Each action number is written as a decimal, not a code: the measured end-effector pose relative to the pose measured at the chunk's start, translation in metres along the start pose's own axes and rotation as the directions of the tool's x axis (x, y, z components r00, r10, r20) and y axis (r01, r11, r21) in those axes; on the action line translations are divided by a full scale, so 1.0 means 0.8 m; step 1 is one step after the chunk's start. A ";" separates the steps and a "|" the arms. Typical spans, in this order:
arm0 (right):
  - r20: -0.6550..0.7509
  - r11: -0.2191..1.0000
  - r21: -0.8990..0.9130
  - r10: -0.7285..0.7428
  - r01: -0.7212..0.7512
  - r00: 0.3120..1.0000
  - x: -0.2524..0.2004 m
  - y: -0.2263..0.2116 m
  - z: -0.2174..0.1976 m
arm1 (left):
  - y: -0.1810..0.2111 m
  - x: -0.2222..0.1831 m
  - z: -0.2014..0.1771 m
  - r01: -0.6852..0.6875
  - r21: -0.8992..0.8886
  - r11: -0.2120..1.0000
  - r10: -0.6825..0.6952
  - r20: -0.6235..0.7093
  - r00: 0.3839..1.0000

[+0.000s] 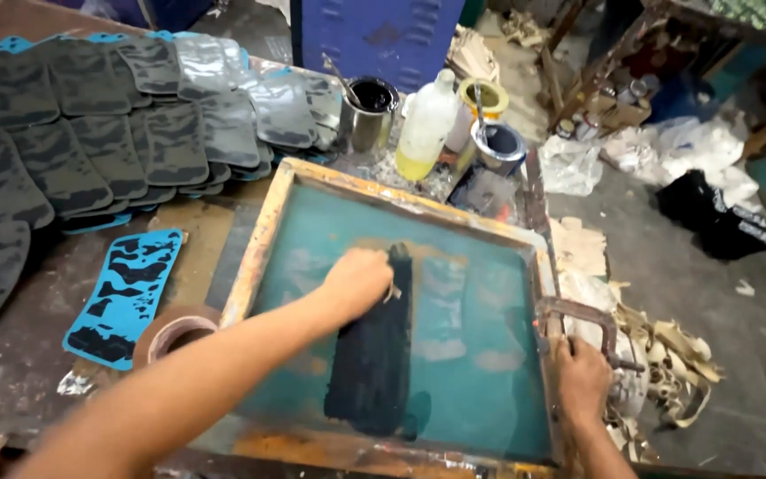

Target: Cleaning a screen printing frame and applying black ink to print patterns on fabric pieces.

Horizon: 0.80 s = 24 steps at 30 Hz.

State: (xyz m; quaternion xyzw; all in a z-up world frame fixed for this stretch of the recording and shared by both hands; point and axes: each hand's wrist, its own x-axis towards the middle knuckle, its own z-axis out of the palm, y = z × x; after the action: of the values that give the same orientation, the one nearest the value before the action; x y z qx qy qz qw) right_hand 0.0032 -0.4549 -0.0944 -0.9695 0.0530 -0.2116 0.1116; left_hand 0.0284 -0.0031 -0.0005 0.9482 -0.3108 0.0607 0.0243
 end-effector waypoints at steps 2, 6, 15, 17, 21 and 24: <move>-0.013 1.000 0.013 0.002 -0.002 1.000 0.001 0.006 0.008 | 0.000 0.013 0.014 0.062 -0.047 0.997 -0.066 -0.093 0.993; 0.027 0.997 -0.066 0.038 -0.036 0.999 0.006 0.000 0.003 | 0.059 -0.018 0.015 -0.087 0.073 0.994 0.093 -0.089 0.992; 0.020 0.997 -0.054 0.059 -0.058 0.998 0.006 -0.001 0.006 | 0.009 0.066 0.059 0.006 0.028 1.000 0.002 -0.276 0.961; 0.043 0.993 -0.061 0.108 -0.105 0.993 0.005 0.000 0.009 | 0.039 0.026 0.039 -0.015 0.050 0.999 0.024 -0.193 0.981; -0.013 0.989 -0.116 0.092 -0.093 0.996 -0.010 0.007 0.021 | 0.077 -0.070 -0.016 -0.133 -0.098 0.986 0.132 -0.014 0.991; -0.124 0.945 -0.326 -0.069 0.025 0.990 -0.009 -0.051 -0.005 | 0.041 -0.097 -0.042 0.111 -0.495 0.862 -0.146 -0.033 0.989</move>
State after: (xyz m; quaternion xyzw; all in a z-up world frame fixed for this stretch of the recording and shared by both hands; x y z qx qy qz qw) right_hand -0.0029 -0.4150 -0.0837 -0.9592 0.0713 -0.2673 -0.0579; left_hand -0.0566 0.0190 0.0230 0.9266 -0.2512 0.0107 0.2796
